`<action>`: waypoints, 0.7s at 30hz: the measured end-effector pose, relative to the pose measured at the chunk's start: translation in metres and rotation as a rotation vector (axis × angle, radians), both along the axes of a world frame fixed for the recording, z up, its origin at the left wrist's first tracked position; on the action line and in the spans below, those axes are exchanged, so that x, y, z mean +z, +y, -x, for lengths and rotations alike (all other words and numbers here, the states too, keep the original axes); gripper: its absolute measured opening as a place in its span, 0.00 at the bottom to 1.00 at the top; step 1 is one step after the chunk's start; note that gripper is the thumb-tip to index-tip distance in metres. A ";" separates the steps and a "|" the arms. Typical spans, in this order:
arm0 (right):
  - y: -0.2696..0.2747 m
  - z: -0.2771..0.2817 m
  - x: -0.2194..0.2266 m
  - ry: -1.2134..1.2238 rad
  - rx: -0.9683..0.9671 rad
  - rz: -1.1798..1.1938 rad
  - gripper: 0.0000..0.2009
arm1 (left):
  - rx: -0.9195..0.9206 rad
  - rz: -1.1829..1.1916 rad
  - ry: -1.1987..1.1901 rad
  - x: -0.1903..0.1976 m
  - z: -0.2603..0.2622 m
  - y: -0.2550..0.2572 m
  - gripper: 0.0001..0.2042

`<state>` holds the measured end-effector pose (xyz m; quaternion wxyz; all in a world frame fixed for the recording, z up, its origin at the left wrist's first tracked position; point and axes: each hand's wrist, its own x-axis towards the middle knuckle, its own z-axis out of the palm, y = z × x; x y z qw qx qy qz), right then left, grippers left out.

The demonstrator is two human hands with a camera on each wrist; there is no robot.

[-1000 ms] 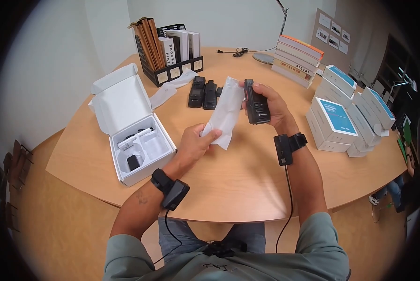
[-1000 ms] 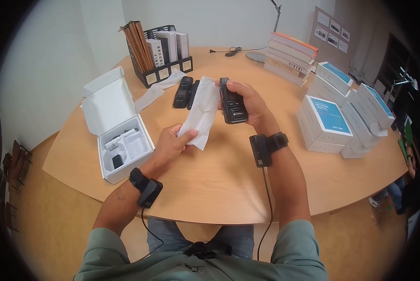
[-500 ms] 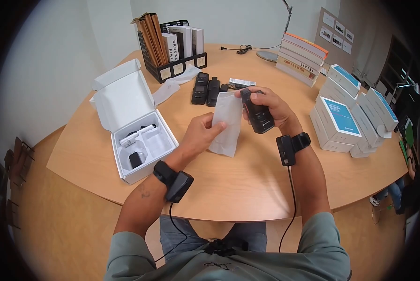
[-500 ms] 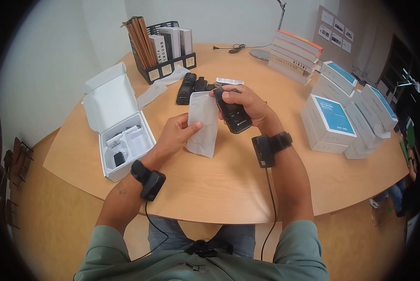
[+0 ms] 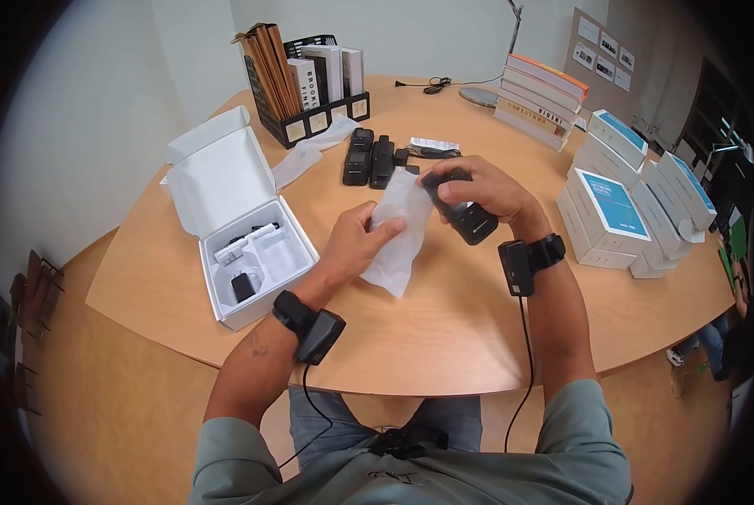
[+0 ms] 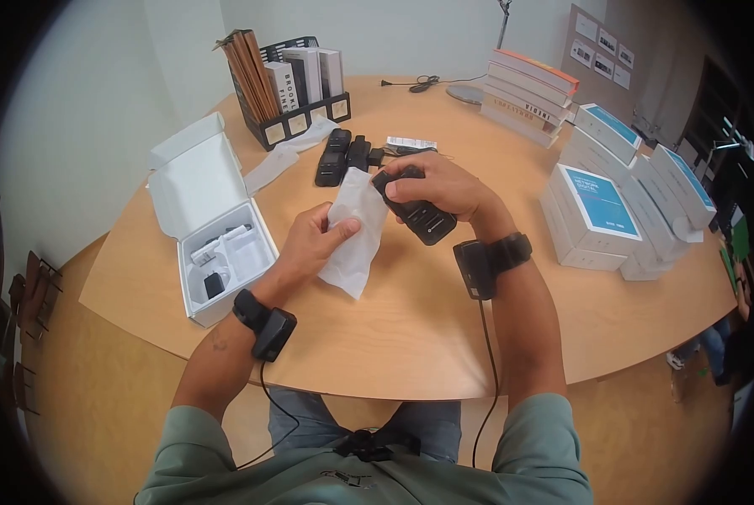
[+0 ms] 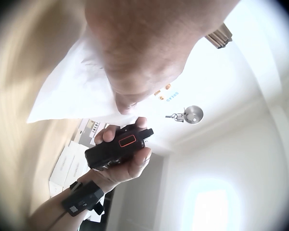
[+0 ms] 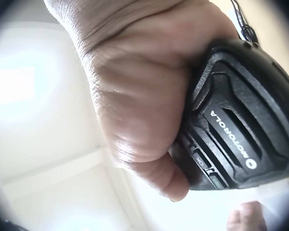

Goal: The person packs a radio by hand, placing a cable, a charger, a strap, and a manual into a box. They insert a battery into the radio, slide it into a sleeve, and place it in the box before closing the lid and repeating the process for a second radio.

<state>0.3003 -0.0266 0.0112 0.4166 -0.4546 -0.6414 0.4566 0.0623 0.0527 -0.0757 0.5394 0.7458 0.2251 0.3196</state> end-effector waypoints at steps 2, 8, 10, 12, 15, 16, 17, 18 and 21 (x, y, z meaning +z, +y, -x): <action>-0.002 0.000 0.003 0.017 -0.015 -0.003 0.22 | -0.003 0.034 -0.083 0.001 0.001 -0.005 0.17; -0.003 0.003 0.006 0.033 0.000 -0.029 0.22 | -0.111 0.109 -0.185 0.009 -0.001 -0.013 0.21; -0.004 0.006 0.006 0.008 0.006 -0.041 0.22 | -0.123 0.191 -0.174 0.012 0.000 -0.012 0.21; -0.006 0.007 0.009 -0.021 0.013 -0.049 0.22 | -0.133 0.276 -0.167 0.012 0.001 -0.010 0.22; -0.010 -0.002 0.016 -0.029 -0.011 -0.038 0.17 | -0.100 0.249 -0.147 0.011 0.005 -0.005 0.22; -0.011 -0.005 0.016 -0.015 -0.032 -0.070 0.16 | -0.084 0.227 -0.172 0.010 0.006 -0.005 0.21; -0.011 -0.009 0.017 0.000 -0.053 -0.102 0.16 | -0.069 0.206 -0.196 0.010 0.007 -0.005 0.21; -0.009 -0.014 0.015 0.064 -0.068 -0.122 0.17 | -0.070 0.205 -0.196 0.010 0.007 -0.006 0.21; -0.005 0.001 0.019 0.406 -0.271 -0.273 0.17 | -0.107 0.149 -0.157 0.012 0.006 -0.012 0.21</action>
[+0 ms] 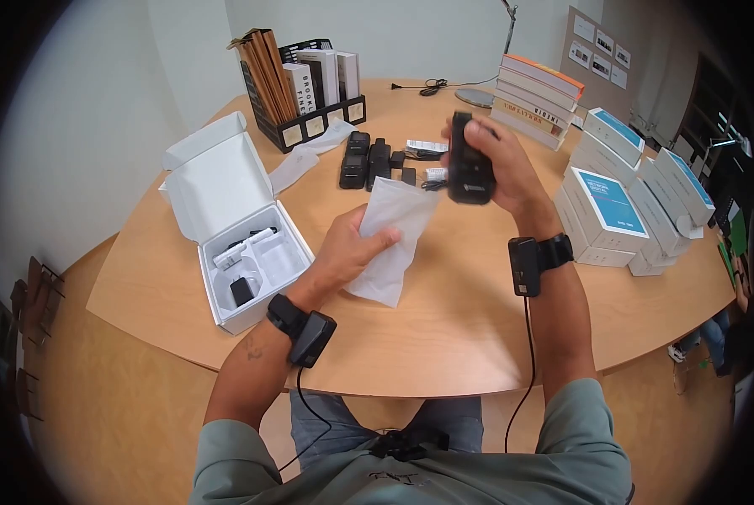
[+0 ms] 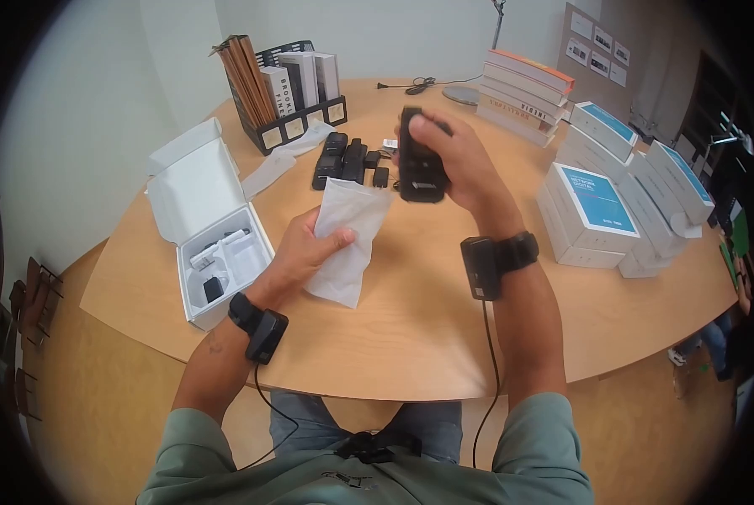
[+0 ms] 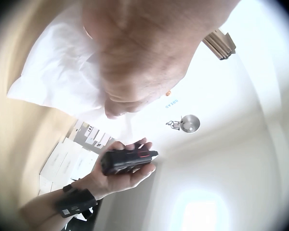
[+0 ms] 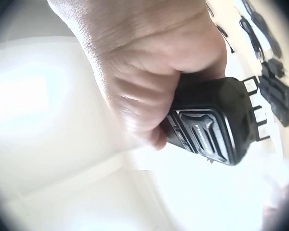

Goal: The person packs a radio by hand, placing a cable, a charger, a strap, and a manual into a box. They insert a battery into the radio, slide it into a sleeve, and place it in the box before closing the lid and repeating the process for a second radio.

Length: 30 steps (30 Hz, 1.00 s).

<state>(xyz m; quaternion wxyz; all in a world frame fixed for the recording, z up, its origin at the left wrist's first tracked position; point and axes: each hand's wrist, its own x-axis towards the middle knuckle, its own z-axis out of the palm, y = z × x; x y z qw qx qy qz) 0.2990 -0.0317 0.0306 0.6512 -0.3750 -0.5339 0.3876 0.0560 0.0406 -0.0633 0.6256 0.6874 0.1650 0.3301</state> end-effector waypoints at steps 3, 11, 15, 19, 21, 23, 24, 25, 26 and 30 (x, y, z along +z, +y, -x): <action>0.006 0.016 0.000 0.144 -0.028 -0.087 0.17 | -0.002 -0.035 0.093 0.000 -0.003 -0.004 0.22; 0.015 0.042 -0.013 0.253 0.021 -0.082 0.17 | -0.042 -0.081 0.108 0.002 -0.004 -0.008 0.23; 0.015 0.042 -0.013 0.227 0.086 -0.027 0.18 | -0.078 -0.062 0.110 0.001 -0.003 -0.008 0.23; 0.016 0.040 -0.015 0.248 0.087 0.014 0.19 | -0.103 -0.052 0.089 0.004 -0.001 -0.010 0.22; 0.017 0.038 -0.018 0.216 0.071 0.043 0.20 | -0.097 -0.058 0.076 0.004 -0.001 -0.009 0.21; 0.019 0.037 -0.020 0.149 0.043 0.017 0.21 | -0.109 -0.043 0.086 0.002 0.000 -0.006 0.23; 0.019 0.037 -0.021 0.082 0.014 -0.007 0.22 | -0.108 -0.044 0.086 0.003 0.000 -0.007 0.23; 0.020 0.037 -0.023 0.081 0.015 -0.008 0.22 | -0.112 -0.019 0.073 0.003 0.000 -0.008 0.23; 0.020 0.037 -0.025 0.030 0.013 -0.030 0.22 | -0.117 0.004 0.060 0.004 0.000 -0.009 0.23; 0.017 0.044 -0.023 -0.041 -0.008 -0.035 0.24 | -0.106 0.041 0.064 0.002 0.000 -0.008 0.23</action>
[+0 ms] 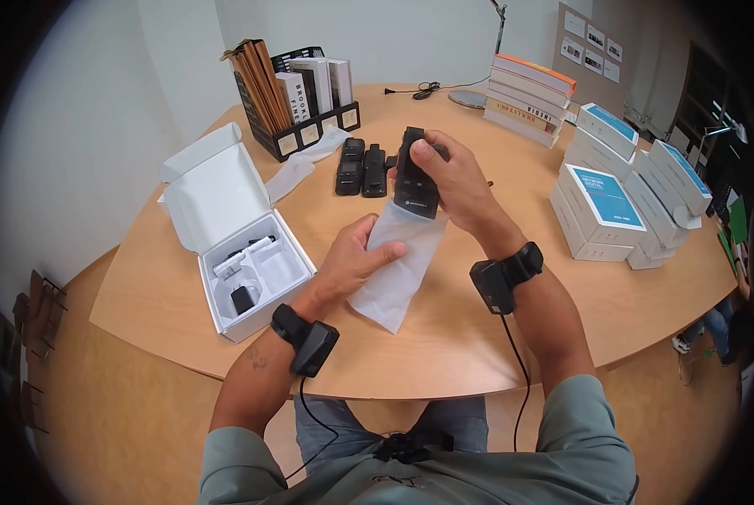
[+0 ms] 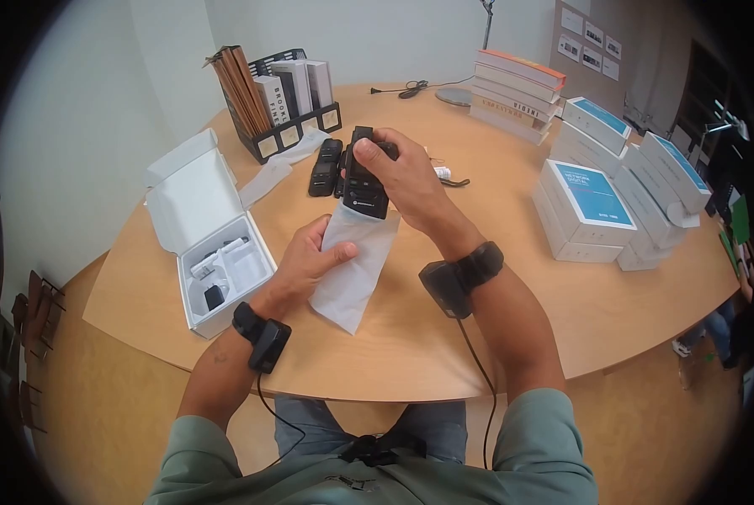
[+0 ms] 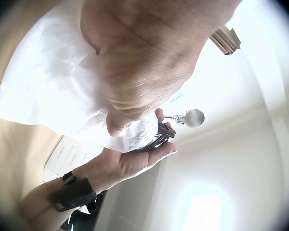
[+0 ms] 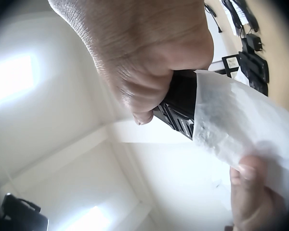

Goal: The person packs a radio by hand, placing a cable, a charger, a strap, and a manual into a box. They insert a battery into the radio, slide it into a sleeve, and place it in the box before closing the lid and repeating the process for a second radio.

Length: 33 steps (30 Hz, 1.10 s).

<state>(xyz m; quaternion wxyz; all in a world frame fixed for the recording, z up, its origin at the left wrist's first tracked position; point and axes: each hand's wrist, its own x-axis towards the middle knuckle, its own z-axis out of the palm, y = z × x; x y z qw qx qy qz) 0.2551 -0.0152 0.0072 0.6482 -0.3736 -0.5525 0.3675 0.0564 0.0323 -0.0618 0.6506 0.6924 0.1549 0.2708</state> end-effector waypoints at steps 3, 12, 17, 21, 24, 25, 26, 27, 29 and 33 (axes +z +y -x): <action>-0.001 0.007 -0.001 0.031 -0.022 0.013 0.25 | -0.005 0.108 -0.053 -0.005 -0.004 -0.001 0.25; 0.011 0.011 -0.022 -0.043 -0.020 0.046 0.23 | -0.019 0.297 -0.212 -0.011 -0.012 -0.002 0.27; 0.016 0.017 -0.031 -0.050 -0.078 0.097 0.26 | -0.039 0.327 -0.237 -0.013 -0.016 -0.002 0.27; 0.014 0.025 -0.034 -0.096 -0.196 0.128 0.26 | -0.042 0.376 -0.265 -0.016 -0.017 0.002 0.25; 0.019 0.023 -0.042 -0.182 -0.190 0.198 0.25 | -0.068 0.369 -0.242 -0.017 -0.016 0.006 0.24; 0.018 0.024 -0.041 -0.185 -0.185 0.199 0.25 | -0.060 0.388 -0.237 -0.019 -0.017 0.006 0.23; 0.017 0.023 -0.039 -0.240 -0.173 0.229 0.25 | -0.051 0.406 -0.231 -0.020 -0.017 0.006 0.22; 0.015 0.025 -0.037 -0.295 -0.161 0.257 0.24 | -0.046 0.407 -0.234 -0.021 -0.018 0.007 0.22; 0.009 0.032 -0.035 -0.289 -0.171 0.295 0.24 | 0.002 0.447 -0.241 -0.018 -0.019 0.008 0.21; 0.016 0.028 -0.046 -0.330 -0.131 0.351 0.25 | 0.026 0.493 -0.279 -0.015 -0.017 0.010 0.19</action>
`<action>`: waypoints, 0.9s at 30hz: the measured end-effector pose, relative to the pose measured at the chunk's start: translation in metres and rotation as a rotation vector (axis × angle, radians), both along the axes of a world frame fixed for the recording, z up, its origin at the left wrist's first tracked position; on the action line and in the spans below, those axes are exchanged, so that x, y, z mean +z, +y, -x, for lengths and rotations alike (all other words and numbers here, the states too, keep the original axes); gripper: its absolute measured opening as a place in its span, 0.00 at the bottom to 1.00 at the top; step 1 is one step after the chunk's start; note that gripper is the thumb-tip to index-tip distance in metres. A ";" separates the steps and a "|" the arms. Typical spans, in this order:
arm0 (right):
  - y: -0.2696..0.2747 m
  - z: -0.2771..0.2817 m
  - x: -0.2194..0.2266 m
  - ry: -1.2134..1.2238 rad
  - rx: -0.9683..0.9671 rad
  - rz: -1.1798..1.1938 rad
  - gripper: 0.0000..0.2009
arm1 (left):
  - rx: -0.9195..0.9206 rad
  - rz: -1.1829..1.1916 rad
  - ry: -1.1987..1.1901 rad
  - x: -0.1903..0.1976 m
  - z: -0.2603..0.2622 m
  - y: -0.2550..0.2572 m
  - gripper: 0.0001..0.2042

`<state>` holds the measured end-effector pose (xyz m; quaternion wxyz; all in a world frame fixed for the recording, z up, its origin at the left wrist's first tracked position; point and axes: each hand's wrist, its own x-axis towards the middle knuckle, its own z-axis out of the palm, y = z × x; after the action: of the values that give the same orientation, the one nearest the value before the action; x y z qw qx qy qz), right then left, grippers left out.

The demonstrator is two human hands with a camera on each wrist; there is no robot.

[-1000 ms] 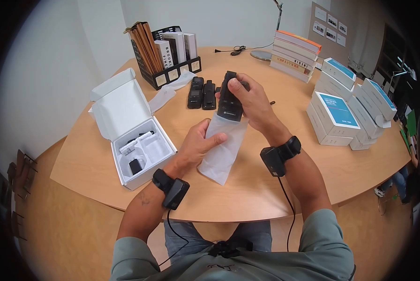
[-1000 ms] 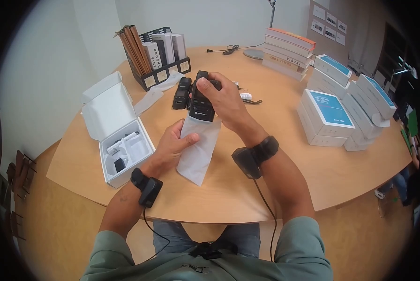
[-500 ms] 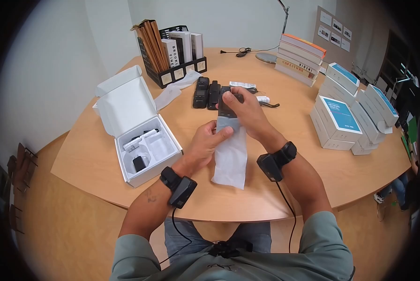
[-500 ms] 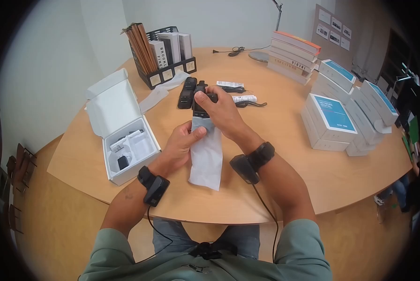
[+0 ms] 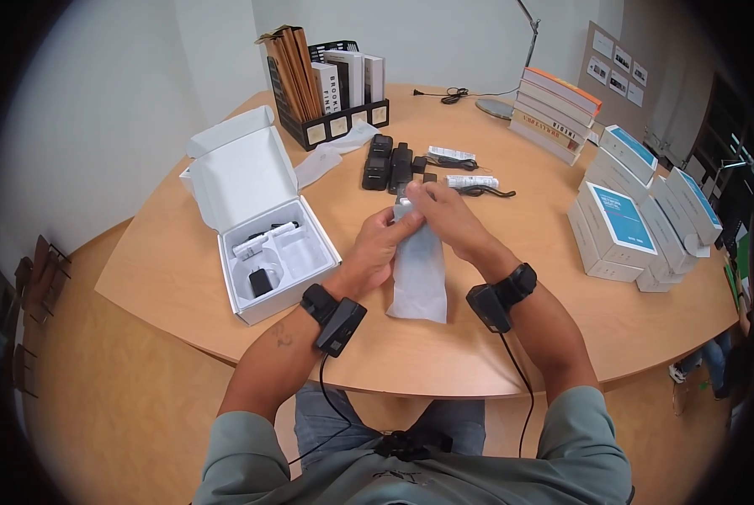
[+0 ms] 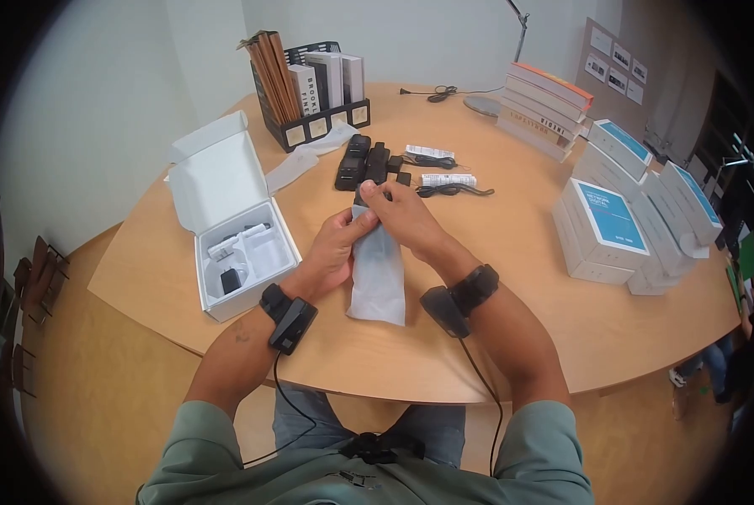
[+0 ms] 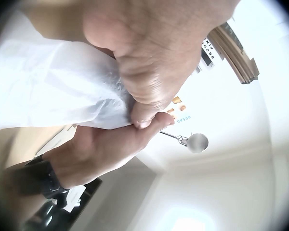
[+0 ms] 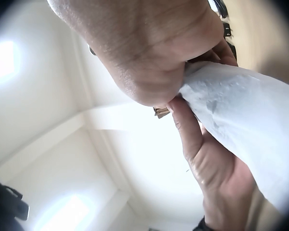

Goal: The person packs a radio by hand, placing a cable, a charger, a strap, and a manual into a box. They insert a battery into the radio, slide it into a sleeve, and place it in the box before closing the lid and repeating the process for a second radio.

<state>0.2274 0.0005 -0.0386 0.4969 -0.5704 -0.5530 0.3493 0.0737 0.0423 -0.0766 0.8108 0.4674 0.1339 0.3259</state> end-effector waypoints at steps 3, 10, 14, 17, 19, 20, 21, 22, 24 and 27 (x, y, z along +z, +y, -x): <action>0.004 -0.002 -0.007 0.037 0.078 -0.029 0.27 | 0.057 0.016 0.000 0.002 0.001 0.002 0.19; -0.011 -0.008 0.016 0.017 0.162 0.229 0.28 | 0.050 0.110 -0.022 -0.002 -0.003 0.006 0.17; -0.018 -0.012 0.021 -0.082 0.378 0.320 0.25 | 0.057 0.193 0.005 -0.006 -0.004 0.011 0.15; -0.017 -0.013 0.020 -0.129 0.450 0.368 0.25 | 0.089 0.170 0.031 -0.007 -0.004 0.012 0.11; -0.016 -0.014 0.019 -0.115 0.466 0.393 0.26 | 0.116 0.168 0.044 -0.004 -0.004 0.008 0.11; -0.015 -0.015 0.016 -0.108 0.461 0.384 0.25 | 0.143 0.164 0.056 -0.002 -0.004 0.006 0.11; -0.014 -0.015 0.015 -0.100 0.456 0.375 0.25 | 0.142 0.164 0.058 -0.004 -0.004 0.007 0.11; -0.014 -0.014 0.015 -0.099 0.455 0.374 0.25 | 0.172 0.122 0.058 -0.005 -0.005 0.009 0.11; -0.016 -0.012 0.016 -0.130 0.427 0.242 0.26 | 0.202 0.080 0.058 -0.008 -0.006 0.011 0.11; -0.017 -0.010 0.018 -0.110 0.441 0.149 0.26 | 0.363 -0.050 0.031 -0.004 -0.008 0.008 0.11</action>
<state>0.2373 -0.0162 -0.0210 0.3343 -0.4890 -0.6632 0.4576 0.0822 0.0504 -0.0807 0.7245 0.4606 0.2205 0.4630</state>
